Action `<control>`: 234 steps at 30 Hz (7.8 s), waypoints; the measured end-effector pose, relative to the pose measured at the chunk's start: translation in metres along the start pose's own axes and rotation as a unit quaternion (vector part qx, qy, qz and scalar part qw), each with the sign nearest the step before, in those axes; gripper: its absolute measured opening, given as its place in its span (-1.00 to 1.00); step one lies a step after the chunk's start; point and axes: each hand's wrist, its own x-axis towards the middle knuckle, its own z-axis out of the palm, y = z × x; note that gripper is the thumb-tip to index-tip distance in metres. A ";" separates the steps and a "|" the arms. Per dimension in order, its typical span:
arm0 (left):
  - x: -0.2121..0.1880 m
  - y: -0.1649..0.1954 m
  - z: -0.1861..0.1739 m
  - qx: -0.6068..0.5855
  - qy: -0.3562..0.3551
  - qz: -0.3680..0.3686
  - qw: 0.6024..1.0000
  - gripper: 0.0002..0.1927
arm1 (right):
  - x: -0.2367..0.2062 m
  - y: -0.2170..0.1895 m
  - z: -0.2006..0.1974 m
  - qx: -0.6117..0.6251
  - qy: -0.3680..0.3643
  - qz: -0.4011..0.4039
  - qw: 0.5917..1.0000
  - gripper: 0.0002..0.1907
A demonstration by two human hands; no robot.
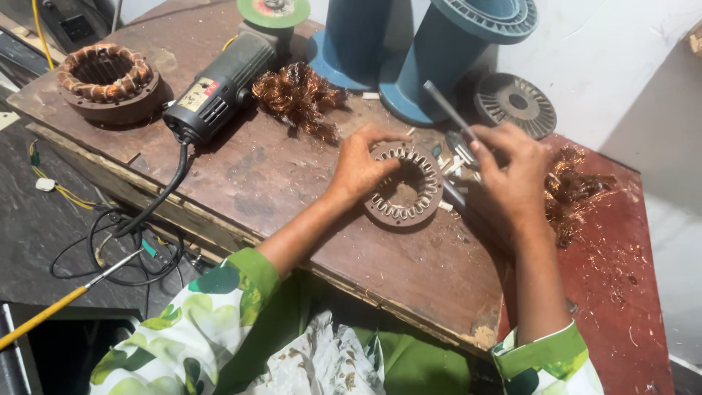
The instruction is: The person uses a screwdriver to adjust and press white insulating material into the slots of a motor stator core. They repeatedly rotate the stator and tap the material with the screwdriver to seat it properly.
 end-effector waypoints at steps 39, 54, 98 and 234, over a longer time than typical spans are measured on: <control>-0.001 0.009 0.001 -0.012 -0.007 0.004 1.000 -0.54 | -0.014 -0.092 -0.054 -0.336 -0.166 -0.033 0.926 -0.74; 0.004 0.012 -0.004 -0.378 -0.067 -0.224 0.896 -0.35 | -0.038 -0.118 -0.034 -0.376 -0.128 -0.033 0.917 -0.85; 0.012 0.009 -0.030 -0.485 -0.131 -0.367 0.782 -0.75 | -0.035 -0.034 0.052 0.068 0.080 -0.019 0.994 -0.70; 0.000 0.013 0.002 -0.228 -0.055 -0.072 0.970 -0.64 | -0.018 -0.016 -0.019 -0.069 0.141 -0.165 0.974 -0.83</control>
